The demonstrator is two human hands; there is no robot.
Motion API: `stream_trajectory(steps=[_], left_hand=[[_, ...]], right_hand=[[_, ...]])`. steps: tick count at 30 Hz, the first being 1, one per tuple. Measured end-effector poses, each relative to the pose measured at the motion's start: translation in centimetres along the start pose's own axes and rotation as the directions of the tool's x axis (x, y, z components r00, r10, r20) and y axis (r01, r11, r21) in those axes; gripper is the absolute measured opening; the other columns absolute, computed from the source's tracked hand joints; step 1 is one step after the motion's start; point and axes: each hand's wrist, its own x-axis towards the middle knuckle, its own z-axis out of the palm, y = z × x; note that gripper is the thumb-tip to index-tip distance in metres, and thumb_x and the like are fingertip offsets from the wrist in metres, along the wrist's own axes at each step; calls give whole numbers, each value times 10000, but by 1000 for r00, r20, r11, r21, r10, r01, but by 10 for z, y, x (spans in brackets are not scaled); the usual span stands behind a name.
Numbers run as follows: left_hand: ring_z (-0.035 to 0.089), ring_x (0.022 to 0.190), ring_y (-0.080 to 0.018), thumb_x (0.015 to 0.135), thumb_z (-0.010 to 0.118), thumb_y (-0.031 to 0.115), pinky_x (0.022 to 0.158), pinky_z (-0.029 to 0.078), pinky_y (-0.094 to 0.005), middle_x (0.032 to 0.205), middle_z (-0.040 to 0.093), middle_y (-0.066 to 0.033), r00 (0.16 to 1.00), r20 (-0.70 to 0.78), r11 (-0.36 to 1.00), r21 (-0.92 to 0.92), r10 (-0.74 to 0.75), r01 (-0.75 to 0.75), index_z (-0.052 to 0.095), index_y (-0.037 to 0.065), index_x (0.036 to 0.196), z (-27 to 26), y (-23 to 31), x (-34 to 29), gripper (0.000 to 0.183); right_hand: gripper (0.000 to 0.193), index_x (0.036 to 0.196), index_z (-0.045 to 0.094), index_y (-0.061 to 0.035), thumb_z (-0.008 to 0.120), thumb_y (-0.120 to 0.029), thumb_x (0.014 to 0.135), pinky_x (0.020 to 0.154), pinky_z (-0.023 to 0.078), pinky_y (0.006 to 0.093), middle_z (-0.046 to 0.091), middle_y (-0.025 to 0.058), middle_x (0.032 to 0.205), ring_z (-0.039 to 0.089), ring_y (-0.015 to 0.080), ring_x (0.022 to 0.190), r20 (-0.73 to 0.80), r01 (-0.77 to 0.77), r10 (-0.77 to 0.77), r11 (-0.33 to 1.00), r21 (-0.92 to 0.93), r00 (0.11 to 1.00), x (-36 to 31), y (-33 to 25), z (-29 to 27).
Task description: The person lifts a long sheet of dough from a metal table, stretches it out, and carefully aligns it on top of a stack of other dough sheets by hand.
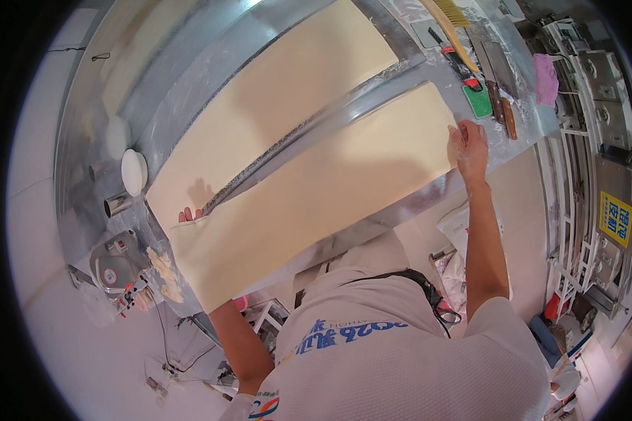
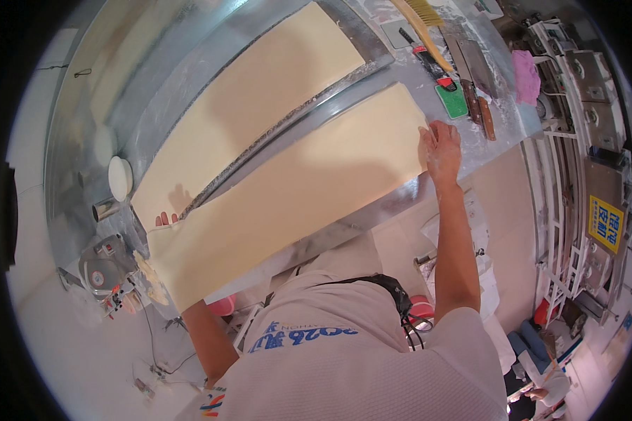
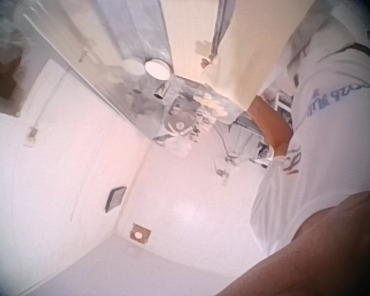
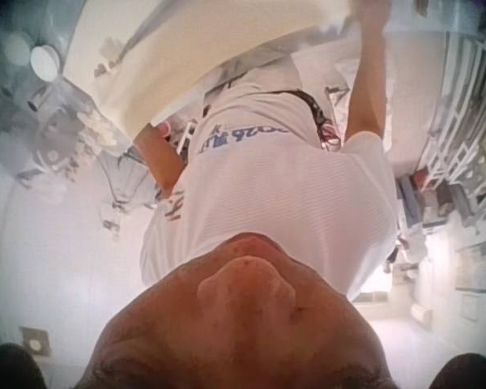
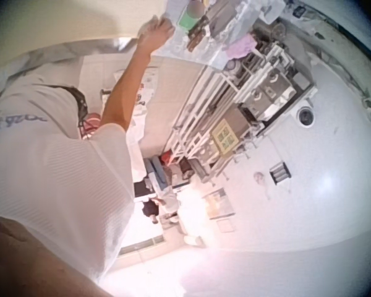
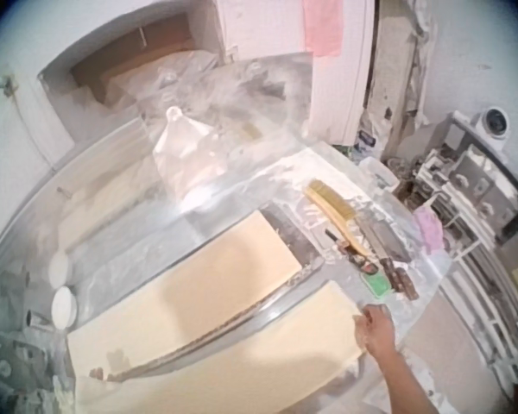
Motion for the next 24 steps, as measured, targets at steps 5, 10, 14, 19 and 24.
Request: stream_trajectory(steps=[5,10,14,19,24], left_hand=[[223,1670,-306,1188,325,324,1369,189,-528,1825,186,-106,998,-57,1000,31,1,1,162,79,1752,13,1,-8,636],[254,1659,-322,1166,398,228,1367,223,-501,1816,217,-103,995,-85,984,175,48,-32,183,58,1743,50,5,-24,639],[258,1660,-319,1174,388,260,1361,235,-506,1812,229,-109,978,-200,972,235,62,-13,221,55,1732,80,8,-29,617],[236,1670,-309,1180,373,301,1362,222,-521,1820,209,-104,992,-121,999,32,42,-38,199,64,1737,9,1,-21,630],[198,1682,-293,1181,351,293,1373,192,-499,1828,185,-96,991,-130,996,-79,26,-37,158,67,1744,-8,-8,-19,637]], right_hand=[[252,1216,738,-71,767,-218,1013,877,534,438,698,114,1024,648,318,981,-135,169,-167,986,1,977,8,-3,28],[178,1149,729,-65,745,-189,1022,928,513,474,687,130,1056,624,357,1033,-161,146,-146,989,-12,976,9,-6,37],[198,1099,695,-44,745,-223,1030,934,504,487,680,143,1064,599,376,1054,-190,122,-116,992,21,975,12,-7,41],[251,1103,680,-25,755,-252,1026,946,494,487,689,145,1036,592,354,1039,-41,56,-53,995,84,998,27,-2,42],[278,1150,707,-18,788,-232,992,882,524,454,715,115,984,642,294,921,103,-63,48,986,154,994,29,-16,31]])
